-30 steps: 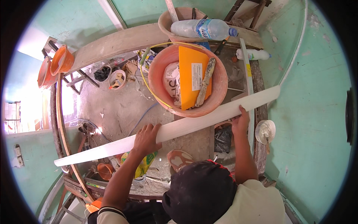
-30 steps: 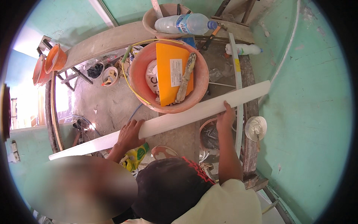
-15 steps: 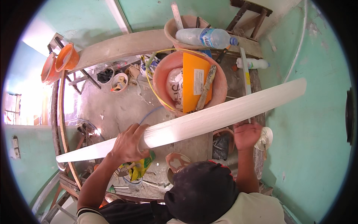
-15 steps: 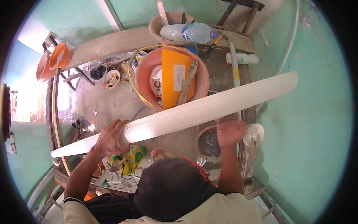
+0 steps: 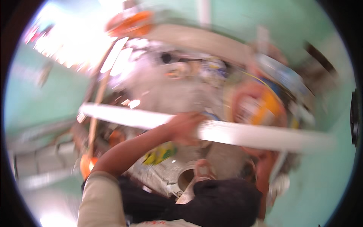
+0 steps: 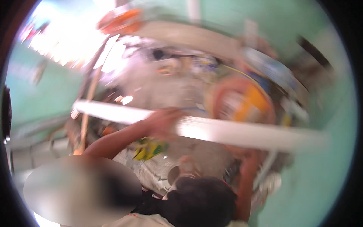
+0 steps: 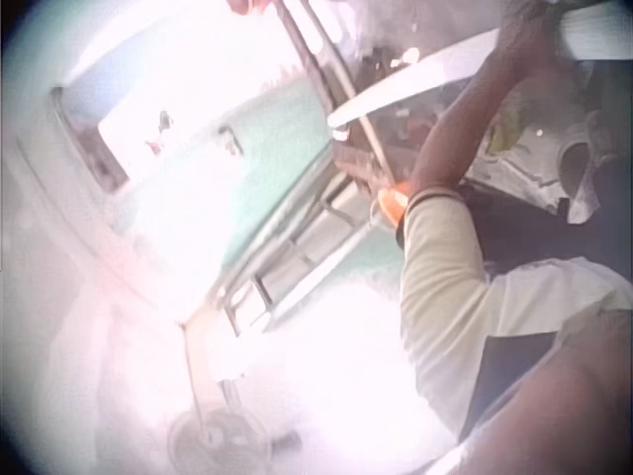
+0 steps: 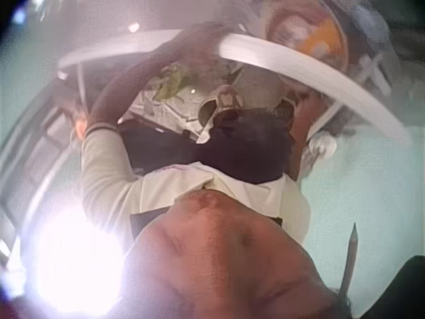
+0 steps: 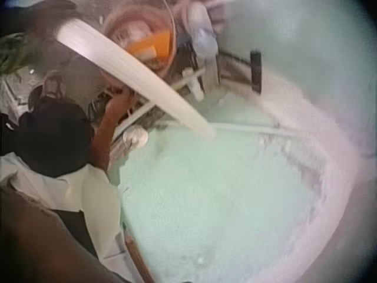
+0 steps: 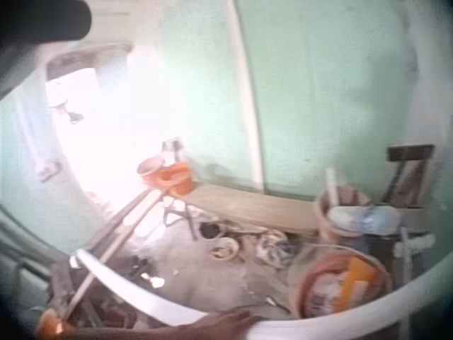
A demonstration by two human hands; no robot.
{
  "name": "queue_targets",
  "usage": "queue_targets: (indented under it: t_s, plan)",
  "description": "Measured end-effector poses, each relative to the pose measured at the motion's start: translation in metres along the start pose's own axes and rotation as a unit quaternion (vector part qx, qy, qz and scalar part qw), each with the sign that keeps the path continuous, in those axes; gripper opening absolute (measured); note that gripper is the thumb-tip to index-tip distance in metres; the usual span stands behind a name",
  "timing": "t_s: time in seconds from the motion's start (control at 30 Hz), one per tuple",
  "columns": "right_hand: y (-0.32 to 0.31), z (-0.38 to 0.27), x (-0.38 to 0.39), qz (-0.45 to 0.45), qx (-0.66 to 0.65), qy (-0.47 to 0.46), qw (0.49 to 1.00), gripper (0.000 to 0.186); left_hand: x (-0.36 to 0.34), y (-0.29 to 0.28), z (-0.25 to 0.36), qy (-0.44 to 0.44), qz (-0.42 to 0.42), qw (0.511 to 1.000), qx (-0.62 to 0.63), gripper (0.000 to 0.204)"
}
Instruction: The person mixes a white paste in a bucket using a trowel, then applies the paste onto a long white plastic strip. The person repeatedly scoops the paste and spreads it along the strip's surface.
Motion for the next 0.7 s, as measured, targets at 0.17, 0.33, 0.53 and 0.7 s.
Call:
queue_targets:
  t_s: [0.17,0.33,0.53,0.7]
  plan:
    - [-0.100,0.014,0.049,0.147,0.119,0.017,0.982,0.065,0.008,0.017,0.029,0.062,-0.031,0.998,0.008,0.089]
    - [-0.089,-0.017,0.031,0.134,0.286,0.053,0.947,0.057,0.002,0.042,0.015,0.042,-0.006,0.999,0.020,0.088]
    - [-0.055,-0.092,0.045,0.011,0.524,0.142,0.840,0.054,-0.001,0.039,0.012,0.051,0.019,0.998,0.007,0.093]
    - [-0.012,-0.115,0.059,-0.337,0.608,0.138,0.705,0.042,0.002,0.037,0.012,0.072,0.060,0.996,0.001,0.098]
Point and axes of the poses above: each hand's wrist, its own x-axis away from the middle knuckle, its own y-axis out of the palm, z = x × y, the point moved 10 cm from there along -x, towards the middle knuckle, and after that the axes turned 2 degrees about x, right-handed, at the moved point
